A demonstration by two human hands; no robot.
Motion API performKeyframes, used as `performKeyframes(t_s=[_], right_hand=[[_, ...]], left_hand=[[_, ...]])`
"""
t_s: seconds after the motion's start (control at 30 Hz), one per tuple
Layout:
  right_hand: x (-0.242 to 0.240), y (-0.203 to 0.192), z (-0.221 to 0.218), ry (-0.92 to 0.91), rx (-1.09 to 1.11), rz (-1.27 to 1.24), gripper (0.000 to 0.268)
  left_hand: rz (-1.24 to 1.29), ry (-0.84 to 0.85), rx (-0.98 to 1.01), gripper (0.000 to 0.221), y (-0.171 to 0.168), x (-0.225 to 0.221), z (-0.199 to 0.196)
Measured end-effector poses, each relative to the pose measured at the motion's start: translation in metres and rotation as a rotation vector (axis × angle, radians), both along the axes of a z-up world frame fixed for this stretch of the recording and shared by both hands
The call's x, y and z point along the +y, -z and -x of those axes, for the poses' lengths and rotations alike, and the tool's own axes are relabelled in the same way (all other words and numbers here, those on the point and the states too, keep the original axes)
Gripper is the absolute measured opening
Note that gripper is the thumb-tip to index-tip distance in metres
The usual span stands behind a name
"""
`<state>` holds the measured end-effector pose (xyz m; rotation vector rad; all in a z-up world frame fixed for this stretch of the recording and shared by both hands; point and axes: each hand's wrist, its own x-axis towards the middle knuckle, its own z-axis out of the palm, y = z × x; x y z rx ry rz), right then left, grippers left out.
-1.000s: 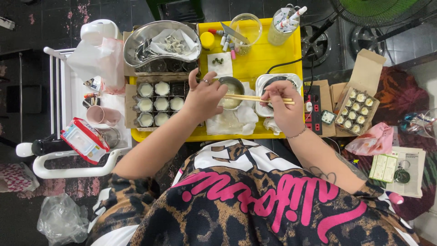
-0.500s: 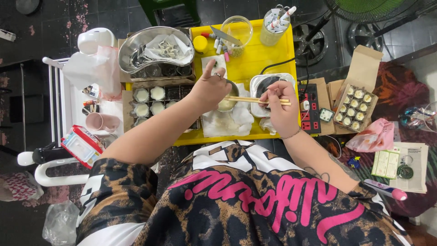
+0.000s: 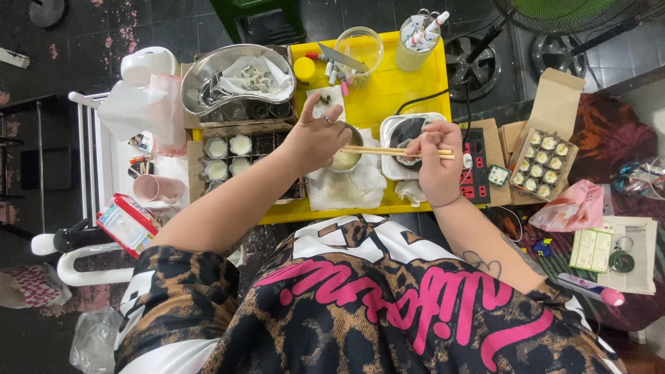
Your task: The person stirs melted wax in a metal pot with chopsticks, then pours the wax into candle molds arranged in cartons on a yellow tray. They later pick up a finished candle and wipe it clean with a tissue.
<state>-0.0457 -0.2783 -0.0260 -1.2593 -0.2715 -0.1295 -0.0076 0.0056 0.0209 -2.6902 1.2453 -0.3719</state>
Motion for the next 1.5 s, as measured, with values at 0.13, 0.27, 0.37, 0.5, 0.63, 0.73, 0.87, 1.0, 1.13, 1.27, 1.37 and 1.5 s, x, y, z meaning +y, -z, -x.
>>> performKeyframes(t_s=[0.13, 0.27, 0.37, 0.5, 0.63, 0.73, 0.87, 1.0, 1.13, 1.27, 1.37, 1.5], right_hand=[[0.010, -0.012, 0.008, -0.010, 0.022, -0.012, 0.013], [0.007, -0.004, 0.006, -0.014, 0.035, 0.055, 0.011], [0.006, -0.008, 0.006, 0.003, 0.002, 0.051, 0.010], [0.012, -0.008, 0.008, -0.038, 0.007, 0.084, 0.010], [0.004, 0.005, 0.006, 0.038, 0.052, 0.045, 0.009], [0.003, -0.003, 0.004, 0.059, 0.075, -0.050, 0.011], [0.001, 0.002, 0.005, 0.027, 0.080, 0.036, 0.014], [0.002, -0.003, 0.004, 0.023, 0.030, -0.017, 0.014], [0.006, 0.005, 0.008, -0.027, 0.052, 0.079, 0.014], [0.004, 0.008, 0.011, 0.000, 0.039, 0.081, 0.012], [0.010, 0.003, 0.014, -0.044, 0.026, 0.172, 0.012], [0.018, -0.002, 0.016, -0.034, 0.099, 0.177, 0.015]], left_hand=[[0.000, -0.018, -0.052, 0.018, 0.010, 0.001, 0.000], [-0.023, 0.015, -0.108, 0.010, 0.019, 0.001, -0.005], [-0.019, 0.046, -0.131, 0.009, 0.026, 0.002, -0.006], [0.024, 0.096, -0.216, 0.006, 0.024, -0.004, -0.009], [-0.006, 0.104, -0.212, 0.005, 0.034, -0.001, -0.011], [0.025, 0.135, -0.251, 0.007, 0.034, 0.000, -0.007], [-0.025, 0.118, -0.314, 0.009, 0.022, -0.001, -0.001], [-0.045, 0.103, -0.296, 0.014, 0.025, 0.003, 0.000], [-0.039, 0.115, -0.290, 0.012, 0.025, 0.001, -0.003], [-0.059, 0.101, -0.252, 0.011, 0.032, 0.004, -0.005], [-0.076, 0.086, -0.239, 0.009, 0.047, 0.002, -0.007], [-0.106, 0.012, -0.214, 0.008, 0.035, -0.007, -0.004]])
